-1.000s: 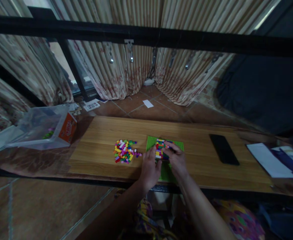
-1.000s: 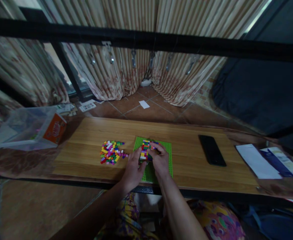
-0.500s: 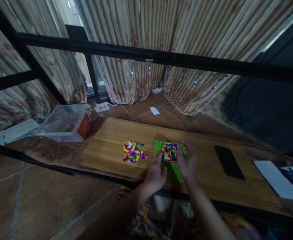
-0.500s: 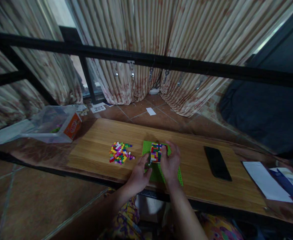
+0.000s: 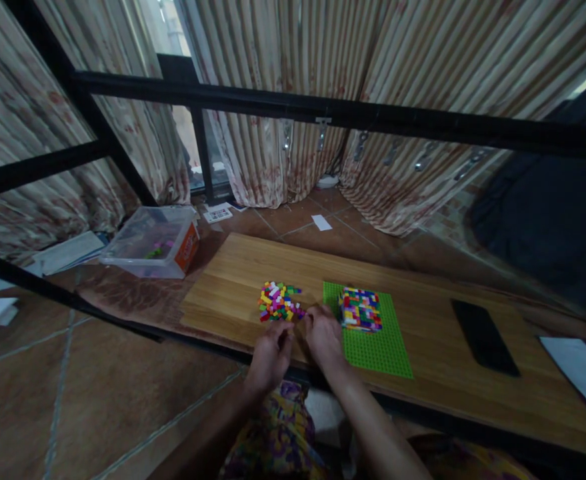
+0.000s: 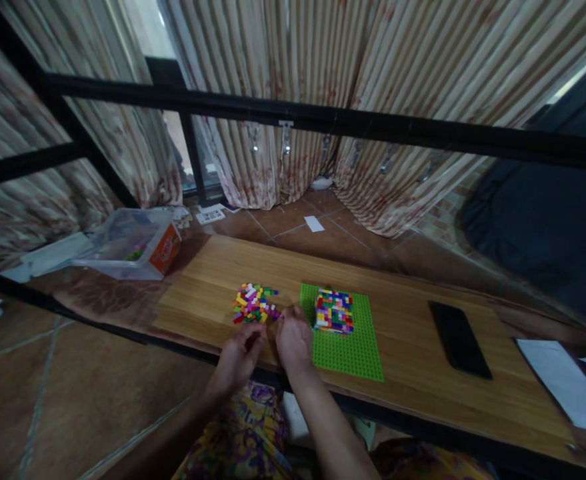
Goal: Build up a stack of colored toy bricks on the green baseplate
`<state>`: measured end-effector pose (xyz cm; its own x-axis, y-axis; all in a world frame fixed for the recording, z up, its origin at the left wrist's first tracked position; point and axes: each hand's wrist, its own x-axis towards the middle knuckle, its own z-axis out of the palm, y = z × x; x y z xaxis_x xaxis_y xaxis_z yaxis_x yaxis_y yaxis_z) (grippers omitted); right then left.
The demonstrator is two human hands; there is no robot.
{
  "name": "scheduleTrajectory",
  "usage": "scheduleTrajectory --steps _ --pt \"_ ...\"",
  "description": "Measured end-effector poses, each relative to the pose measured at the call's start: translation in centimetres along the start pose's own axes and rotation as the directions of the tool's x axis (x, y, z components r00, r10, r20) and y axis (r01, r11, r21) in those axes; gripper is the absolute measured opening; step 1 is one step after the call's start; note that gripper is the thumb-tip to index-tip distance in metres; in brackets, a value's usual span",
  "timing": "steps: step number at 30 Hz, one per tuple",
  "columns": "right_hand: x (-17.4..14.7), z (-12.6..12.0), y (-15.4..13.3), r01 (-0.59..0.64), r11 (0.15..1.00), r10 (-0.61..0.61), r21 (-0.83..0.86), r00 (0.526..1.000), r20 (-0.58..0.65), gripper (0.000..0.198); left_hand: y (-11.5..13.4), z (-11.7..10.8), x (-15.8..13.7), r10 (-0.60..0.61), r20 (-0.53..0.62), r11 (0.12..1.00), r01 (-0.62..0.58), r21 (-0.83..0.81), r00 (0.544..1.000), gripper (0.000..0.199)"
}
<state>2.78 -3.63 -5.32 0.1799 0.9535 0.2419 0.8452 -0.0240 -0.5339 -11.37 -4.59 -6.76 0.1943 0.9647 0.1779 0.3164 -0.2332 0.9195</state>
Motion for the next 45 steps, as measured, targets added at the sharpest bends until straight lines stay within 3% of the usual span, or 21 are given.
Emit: scheduleTrajectory --steps 6,9,12,14,16,19,28,41,45 --pt "-1.1 -2.3 0.2 -0.023 0.997 0.027 0.07 0.998 -0.057 0.021 -0.2 0.1 0.3 0.072 0.034 0.99 -0.076 0.121 0.997 0.019" --pt "-1.5 -4.9 1.7 -0.118 0.961 0.152 0.251 0.981 -0.119 0.022 -0.7 0.2 0.5 0.102 0.043 0.983 -0.107 0.15 0.994 0.019" --pt "-1.2 -7.4 4.1 -0.218 0.899 0.306 0.379 0.933 -0.19 0.026 -1.1 0.4 0.6 0.129 0.04 0.977 -0.134 0.166 0.991 0.018" --pt "-0.7 -8.5 5.7 -0.25 0.896 0.348 0.367 0.908 -0.233 0.029 -1.1 0.4 0.6 0.136 0.044 0.975 -0.142 0.173 0.99 0.017" --pt "-0.2 -9.0 6.9 -0.249 0.927 0.321 0.281 0.914 -0.247 0.03 -1.1 0.3 0.6 0.136 0.053 0.974 -0.144 0.177 0.989 0.017" --pt "0.4 -9.0 7.8 -0.234 0.958 0.27 0.166 0.933 -0.239 0.032 -1.1 0.3 0.6 0.132 0.064 0.974 -0.142 0.179 0.989 0.016" --pt "1.2 -7.8 7.4 -0.26 0.964 0.266 0.054 0.939 -0.216 0.034 -0.8 0.2 0.6 0.137 0.081 0.972 -0.149 0.179 0.987 0.016" --pt "1.2 -7.8 7.6 -0.259 0.959 0.278 0.113 0.936 -0.215 0.033 -0.8 0.3 0.5 0.12 0.072 0.976 -0.131 0.173 0.99 0.016" --pt "0.8 -8.2 8.1 -0.281 0.954 0.301 0.108 0.905 -0.301 0.037 -0.6 0.1 0.5 0.102 0.089 0.979 -0.116 0.167 0.991 0.016"
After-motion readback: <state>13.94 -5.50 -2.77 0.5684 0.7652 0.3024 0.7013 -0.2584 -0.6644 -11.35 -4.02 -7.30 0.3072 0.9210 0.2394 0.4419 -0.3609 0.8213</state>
